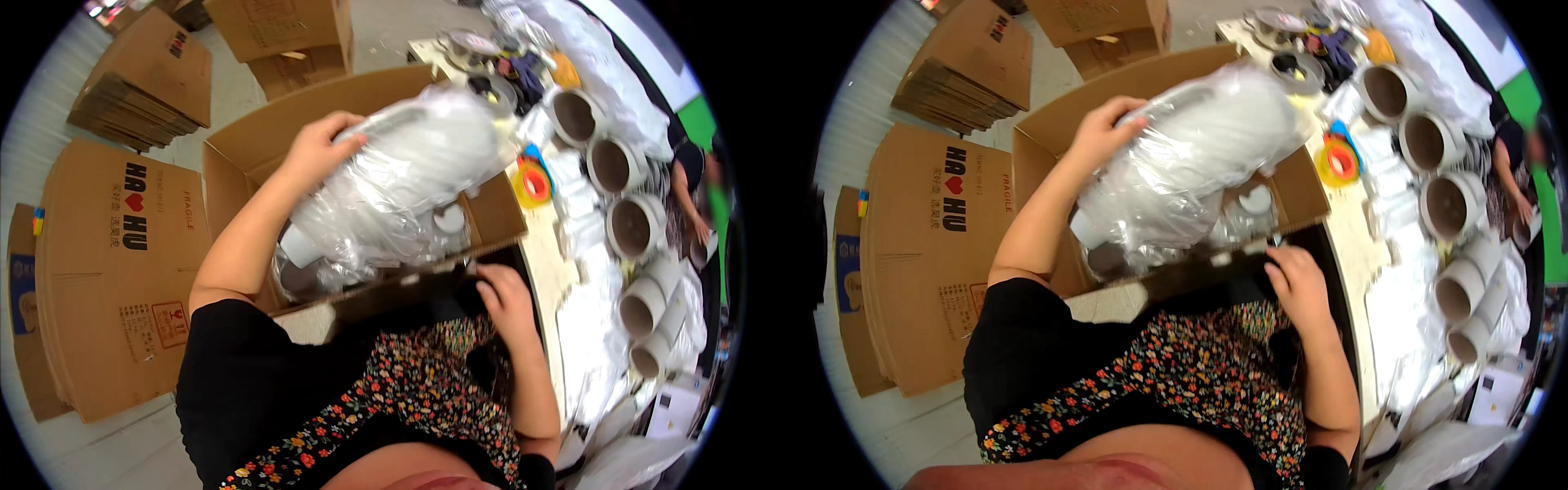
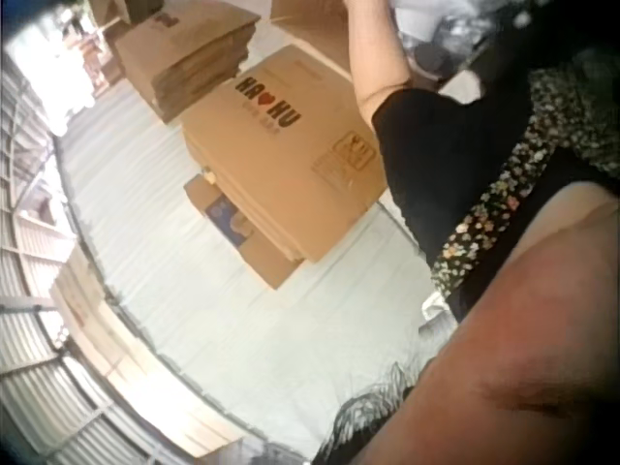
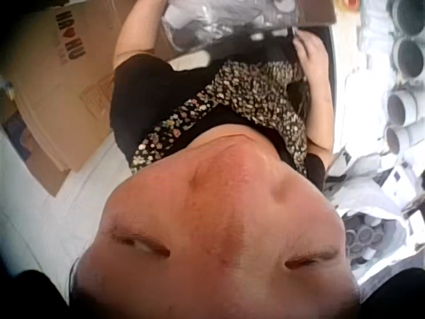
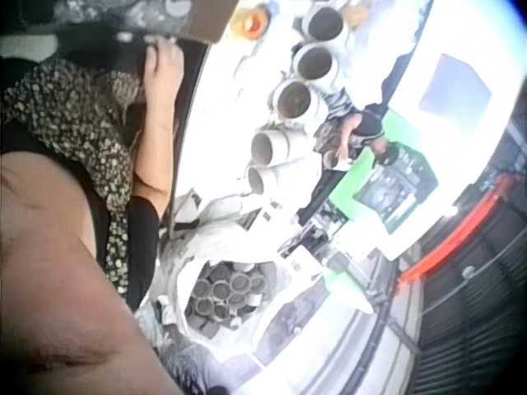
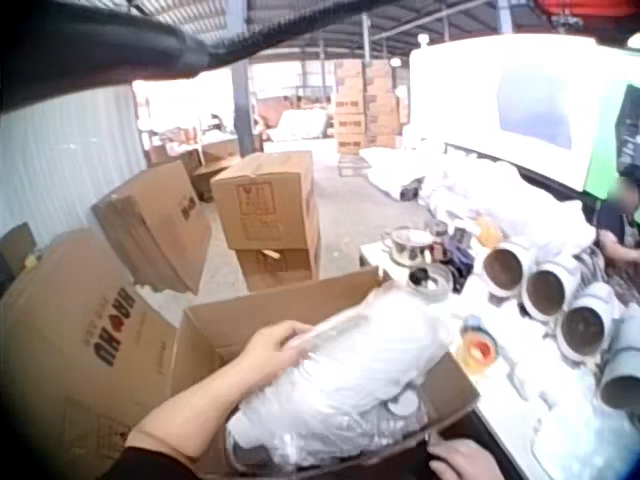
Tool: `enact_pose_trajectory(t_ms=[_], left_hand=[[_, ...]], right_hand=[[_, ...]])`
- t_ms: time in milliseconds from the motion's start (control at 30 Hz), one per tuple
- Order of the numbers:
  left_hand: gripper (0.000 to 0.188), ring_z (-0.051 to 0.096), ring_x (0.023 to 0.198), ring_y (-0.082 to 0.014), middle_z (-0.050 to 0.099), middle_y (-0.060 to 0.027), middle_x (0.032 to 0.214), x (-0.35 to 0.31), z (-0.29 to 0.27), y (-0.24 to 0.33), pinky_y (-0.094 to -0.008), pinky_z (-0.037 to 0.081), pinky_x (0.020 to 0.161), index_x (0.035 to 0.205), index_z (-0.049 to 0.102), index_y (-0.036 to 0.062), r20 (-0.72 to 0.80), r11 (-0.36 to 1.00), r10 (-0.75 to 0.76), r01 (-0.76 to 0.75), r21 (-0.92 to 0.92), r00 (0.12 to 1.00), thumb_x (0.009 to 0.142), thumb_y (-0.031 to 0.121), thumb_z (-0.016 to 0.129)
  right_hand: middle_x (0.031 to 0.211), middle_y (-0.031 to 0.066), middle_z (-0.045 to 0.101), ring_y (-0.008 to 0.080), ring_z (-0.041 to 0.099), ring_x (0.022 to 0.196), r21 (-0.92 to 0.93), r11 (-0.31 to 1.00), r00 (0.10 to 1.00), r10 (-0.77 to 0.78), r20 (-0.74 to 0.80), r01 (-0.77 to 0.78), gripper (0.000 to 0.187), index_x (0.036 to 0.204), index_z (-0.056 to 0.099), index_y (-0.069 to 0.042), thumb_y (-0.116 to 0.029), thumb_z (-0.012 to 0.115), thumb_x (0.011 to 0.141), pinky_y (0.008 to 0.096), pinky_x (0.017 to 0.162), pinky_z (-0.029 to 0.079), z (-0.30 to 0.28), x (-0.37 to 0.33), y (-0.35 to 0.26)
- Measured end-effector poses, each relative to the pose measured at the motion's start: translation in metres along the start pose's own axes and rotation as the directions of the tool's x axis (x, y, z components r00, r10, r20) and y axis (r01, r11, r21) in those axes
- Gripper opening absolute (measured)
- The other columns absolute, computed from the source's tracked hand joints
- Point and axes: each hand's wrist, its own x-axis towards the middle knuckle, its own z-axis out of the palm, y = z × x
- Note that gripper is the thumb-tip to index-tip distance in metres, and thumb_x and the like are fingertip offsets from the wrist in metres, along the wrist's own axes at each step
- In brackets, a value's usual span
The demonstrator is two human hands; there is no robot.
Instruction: The person repeatedly picks up gray cylindrical appliances and places them into a cardboard box. They handle each unit one at a time, arranging them inside the box before closing and sealing it with tape.
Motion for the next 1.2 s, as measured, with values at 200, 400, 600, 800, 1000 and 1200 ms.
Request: enact_pose_trajectory(t_ms=[200,400,600,800,1000,1200], left_hand=[[0.019,0.06,0.079,-0.0338,0.062,-0.0146,0.078,0.088,0.034,-0.163,-0.0447,0.048,0.069,0.084,0.063,0.0088,0.344,0.509,0.088,-0.339,0.791,0.935,0.075,0.026,0.062],[0.018,0.06,0.095,-0.0278,0.066,-0.0076,0.097,0.081,0.114,-0.293,-0.0391,0.048,0.077,0.085,0.069,0.0148,0.465,0.275,-0.433,-0.378,0.884,0.772,0.077,0.02,0.053],[0.033,0.057,0.108,-0.0257,0.06,-0.0102,0.115,0.05,0.133,-0.408,-0.0352,0.044,0.091,0.108,0.065,0.0135,0.302,0.248,-0.692,-0.177,0.952,0.656,0.085,0.028,0.046],[0.038,0.055,0.106,-0.0331,0.059,-0.0167,0.113,0.049,0.103,-0.51,-0.0384,0.044,0.09,0.119,0.056,0.0133,0.479,0.475,-0.631,-0.185,0.861,0.61,0.083,0.025,0.05],[0.031,0.058,0.093,-0.0374,0.062,-0.0206,0.098,0.024,0.132,-0.388,-0.0417,0.046,0.084,0.105,0.062,0.0113,0.219,0.666,-0.439,0.152,0.73,0.871,0.076,0.019,0.053],[0.033,0.056,0.097,-0.0359,0.058,-0.019,0.109,-0.009,0.138,-0.262,-0.0392,0.046,0.084,0.109,0.059,0.0051,0.279,0.781,-0.262,0.034,0.623,0.924,0.077,0.015,0.06]], right_hand=[[0.091,0.0138,0.062,0.0318,0.058,0.088,0.017,0.997,0.996,0.07,0.056,-0.071,0.018,0.093,0.062,-0.002,-0.006,0.063,0.076,0.0378,0.079,0.047,0.015,-0.031,0.023],[0.09,0.0141,0.063,0.0312,0.06,0.084,-0.006,0.81,0.803,0.581,0.133,-0.586,0.015,0.093,0.063,-0.003,-0.007,0.062,0.078,0.0357,0.073,0.049,0.005,-0.155,0.049],[0.088,0.0164,0.063,0.0313,0.061,0.081,-0.068,0.447,0.434,0.888,0.149,-0.892,0.017,0.094,0.064,-0.003,-0.01,0.063,0.079,0.0357,0.071,0.049,-0.01,-0.214,0.034],[0.091,0.0163,0.062,0.0337,0.059,0.083,0.035,0.336,0.335,0.914,0.23,-0.941,0.02,0.097,0.063,-0.003,-0.013,0.061,0.079,0.0379,0.074,0.048,0.023,-0.249,0.056],[0.098,0.0171,0.06,0.0352,0.055,0.094,-0.295,0.61,0.596,0.79,0.146,-0.736,0.025,0.1,0.061,-0.005,-0.018,0.059,0.078,0.0421,0.081,0.044,0.039,-0.238,0.1],[0.09,0.0145,0.06,0.0297,0.058,0.082,-0.651,0.466,0.494,0.855,0.157,-0.599,0.035,0.104,0.06,-0.009,-0.031,0.055,0.077,0.0478,0.075,0.043,0.062,-0.27,0.133]])
